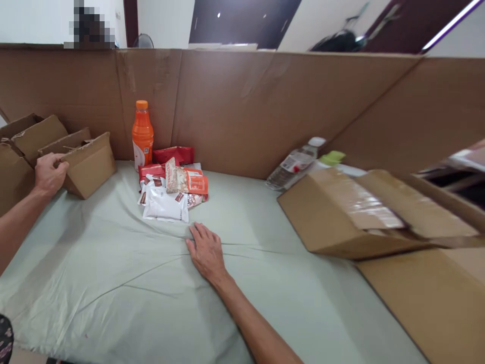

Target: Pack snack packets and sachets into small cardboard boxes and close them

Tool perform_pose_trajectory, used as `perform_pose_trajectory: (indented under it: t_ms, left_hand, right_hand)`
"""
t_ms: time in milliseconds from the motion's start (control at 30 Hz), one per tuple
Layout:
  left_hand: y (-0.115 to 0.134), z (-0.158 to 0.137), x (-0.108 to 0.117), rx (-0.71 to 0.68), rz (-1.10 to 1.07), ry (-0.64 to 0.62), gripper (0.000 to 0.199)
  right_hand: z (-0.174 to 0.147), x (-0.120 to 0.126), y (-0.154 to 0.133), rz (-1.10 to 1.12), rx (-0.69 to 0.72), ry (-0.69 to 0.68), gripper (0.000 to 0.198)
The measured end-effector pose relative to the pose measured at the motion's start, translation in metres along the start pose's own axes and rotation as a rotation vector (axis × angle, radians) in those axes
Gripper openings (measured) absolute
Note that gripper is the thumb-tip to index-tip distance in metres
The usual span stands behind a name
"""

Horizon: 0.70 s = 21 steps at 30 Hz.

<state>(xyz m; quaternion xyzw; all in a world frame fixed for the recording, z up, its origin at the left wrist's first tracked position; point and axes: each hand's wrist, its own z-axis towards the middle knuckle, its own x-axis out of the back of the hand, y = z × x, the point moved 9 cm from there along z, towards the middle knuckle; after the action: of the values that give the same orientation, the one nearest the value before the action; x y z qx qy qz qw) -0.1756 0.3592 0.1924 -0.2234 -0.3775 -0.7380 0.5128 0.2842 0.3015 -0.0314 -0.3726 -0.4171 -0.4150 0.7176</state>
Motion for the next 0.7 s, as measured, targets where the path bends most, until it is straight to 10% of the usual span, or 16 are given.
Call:
perform_pose_trajectory:
  t_ms: [200,467,700]
  left_hand:
    - [0.077,-0.121,0.062,-0.069,-0.143,-0.051,0.024]
    - [0.181,-0.223,0.083,-0.324,-0.364,-0.314,0.028]
    - [0.191,-0.222,0.079,-0.394,-0.399,-0.379,0.030]
  right_hand:
    - [0.002,0.003,-0.002,0.045,-0.007,0.015,0.038]
    - [0.006,0.017,0.012,0.463,-0.192,0.019,0.031]
    - [-0.009,0.138,-0.011,0.710,-0.158,0.276,0.032]
